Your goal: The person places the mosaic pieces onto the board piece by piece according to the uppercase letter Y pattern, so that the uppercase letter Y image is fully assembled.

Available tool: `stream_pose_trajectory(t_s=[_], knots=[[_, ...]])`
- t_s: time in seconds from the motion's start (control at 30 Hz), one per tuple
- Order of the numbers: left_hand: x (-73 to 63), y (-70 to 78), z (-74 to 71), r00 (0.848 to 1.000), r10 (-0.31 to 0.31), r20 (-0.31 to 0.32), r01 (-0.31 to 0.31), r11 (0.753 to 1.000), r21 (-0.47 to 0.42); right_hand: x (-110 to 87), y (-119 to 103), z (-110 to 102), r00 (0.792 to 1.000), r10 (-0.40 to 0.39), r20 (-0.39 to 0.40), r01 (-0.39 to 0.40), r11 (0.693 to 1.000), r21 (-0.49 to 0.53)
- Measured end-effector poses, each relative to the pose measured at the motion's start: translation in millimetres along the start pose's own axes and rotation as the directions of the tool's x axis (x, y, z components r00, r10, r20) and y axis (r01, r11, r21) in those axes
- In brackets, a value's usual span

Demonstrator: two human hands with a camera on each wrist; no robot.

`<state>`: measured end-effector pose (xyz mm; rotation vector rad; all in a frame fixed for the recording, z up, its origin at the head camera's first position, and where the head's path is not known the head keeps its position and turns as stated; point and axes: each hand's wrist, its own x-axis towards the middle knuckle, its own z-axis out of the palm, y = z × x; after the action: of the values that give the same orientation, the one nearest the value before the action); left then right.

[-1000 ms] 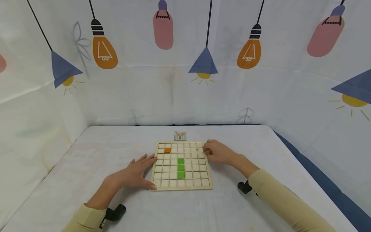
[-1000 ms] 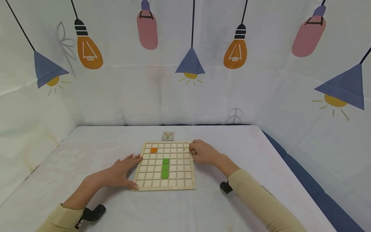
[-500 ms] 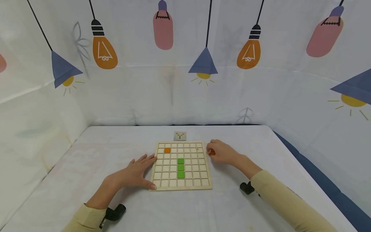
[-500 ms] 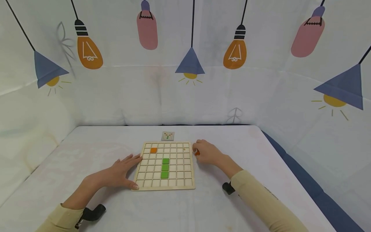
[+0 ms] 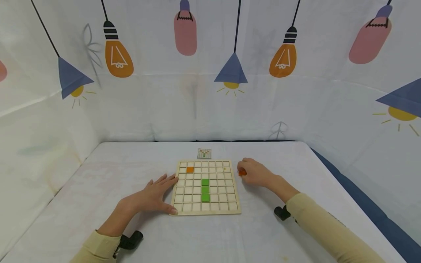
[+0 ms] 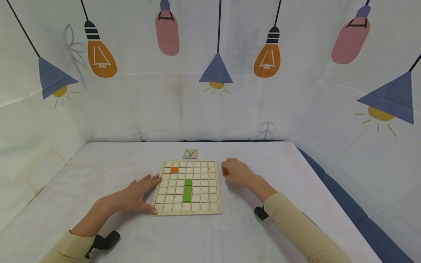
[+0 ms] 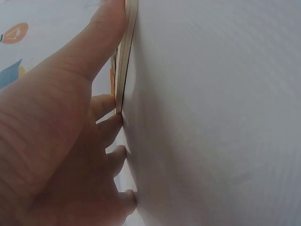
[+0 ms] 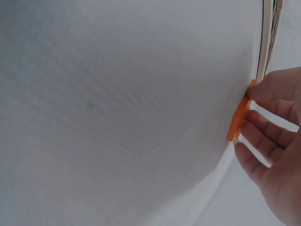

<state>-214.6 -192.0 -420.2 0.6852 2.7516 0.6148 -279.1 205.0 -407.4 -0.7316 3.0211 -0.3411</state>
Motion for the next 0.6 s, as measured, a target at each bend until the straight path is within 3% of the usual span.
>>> stream_pose_trajectory(t_s=[0.6], knots=[[-1.2, 1.6, 0.0, 1.000, -0.008, 0.005, 0.008, 1.000, -0.011, -0.4, -1.0, 1.2, 1.000, 0.018, 0.007, -0.018, 0.999, -0.028]])
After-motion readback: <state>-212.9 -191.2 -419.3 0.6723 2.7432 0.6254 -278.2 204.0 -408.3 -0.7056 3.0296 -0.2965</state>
